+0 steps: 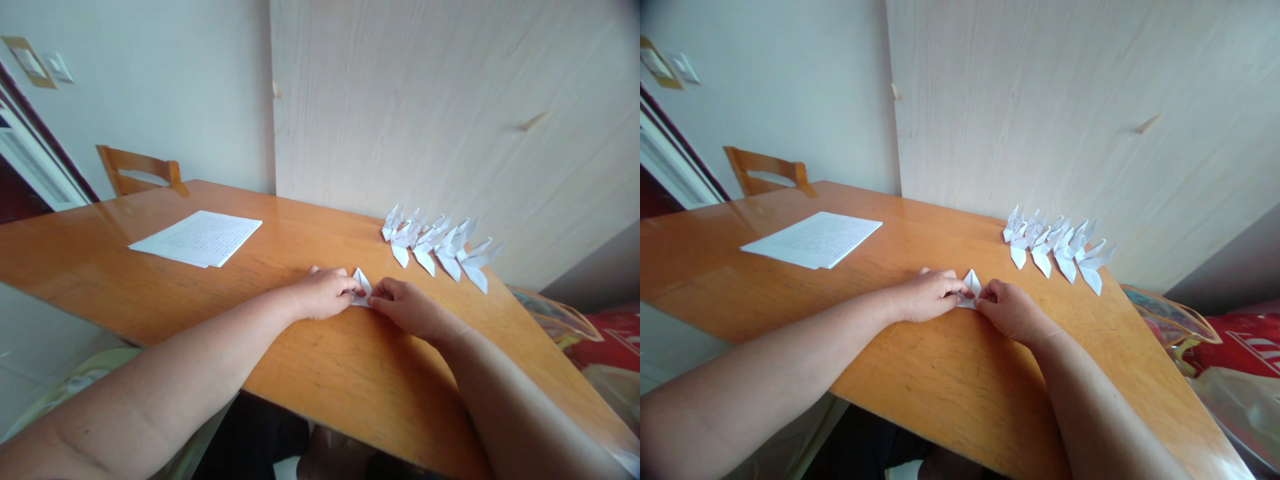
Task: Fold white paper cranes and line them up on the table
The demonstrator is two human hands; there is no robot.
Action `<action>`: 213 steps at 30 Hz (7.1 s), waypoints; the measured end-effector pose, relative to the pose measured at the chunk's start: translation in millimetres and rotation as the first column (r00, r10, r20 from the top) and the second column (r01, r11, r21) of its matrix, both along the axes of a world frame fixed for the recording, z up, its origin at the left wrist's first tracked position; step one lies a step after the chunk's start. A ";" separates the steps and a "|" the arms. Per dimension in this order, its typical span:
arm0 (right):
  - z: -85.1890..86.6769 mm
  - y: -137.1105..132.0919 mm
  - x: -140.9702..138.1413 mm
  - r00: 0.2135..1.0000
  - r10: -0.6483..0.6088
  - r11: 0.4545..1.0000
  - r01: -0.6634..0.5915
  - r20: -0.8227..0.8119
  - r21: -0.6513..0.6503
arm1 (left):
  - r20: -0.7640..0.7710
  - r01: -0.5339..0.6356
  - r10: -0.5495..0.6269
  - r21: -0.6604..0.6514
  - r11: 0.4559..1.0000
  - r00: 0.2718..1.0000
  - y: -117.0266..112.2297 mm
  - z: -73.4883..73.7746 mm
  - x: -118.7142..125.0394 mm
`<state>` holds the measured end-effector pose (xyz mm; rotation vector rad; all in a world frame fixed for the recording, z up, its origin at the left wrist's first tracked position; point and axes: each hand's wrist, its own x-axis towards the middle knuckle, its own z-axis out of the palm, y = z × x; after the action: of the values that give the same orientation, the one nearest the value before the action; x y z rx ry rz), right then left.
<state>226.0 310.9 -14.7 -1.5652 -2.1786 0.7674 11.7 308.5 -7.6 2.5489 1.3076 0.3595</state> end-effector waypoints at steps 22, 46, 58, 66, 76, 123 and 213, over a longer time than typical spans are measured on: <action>18.2 7.2 -3.1 0.994 0.074 0.987 -0.062 0.076 -0.150 | 0.033 -0.055 0.056 -0.030 0.998 0.998 -1.8 2.9 4.0; 11.1 15.1 13.2 0.994 0.103 0.987 -0.097 0.036 -0.124 | 0.045 -0.044 0.046 -0.050 0.998 0.998 1.6 0.6 1.0; 16.5 10.8 15.5 0.997 0.082 0.987 -0.081 0.002 -0.142 | 0.039 -0.028 0.031 -0.061 0.998 0.999 2.8 0.4 0.6; 15.7 7.0 18.3 0.999 0.035 0.991 -0.039 -0.031 -0.129 | 0.037 -0.050 0.053 -0.079 0.996 0.998 1.8 1.9 1.6; 11.1 10.6 5.1 0.992 0.007 0.999 -0.001 0.126 -0.051 | 0.017 -0.056 0.059 -0.151 0.987 0.998 4.7 7.1 1.0; 15.4 8.9 3.8 0.984 0.019 0.997 -0.007 0.179 -0.071 | 0.123 -0.117 0.160 -0.295 0.948 0.979 11.1 7.8 5.5; 24.6 -25.3 -18.0 0.770 0.029 0.996 -0.074 -0.637 -0.045 | 0.737 0.131 0.132 -0.287 0.949 0.663 -13.3 16.8 -6.3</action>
<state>208.0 285.6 9.8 -1.0446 -1.6954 1.1946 5.4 295.2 9.2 1.7777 0.9230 0.9905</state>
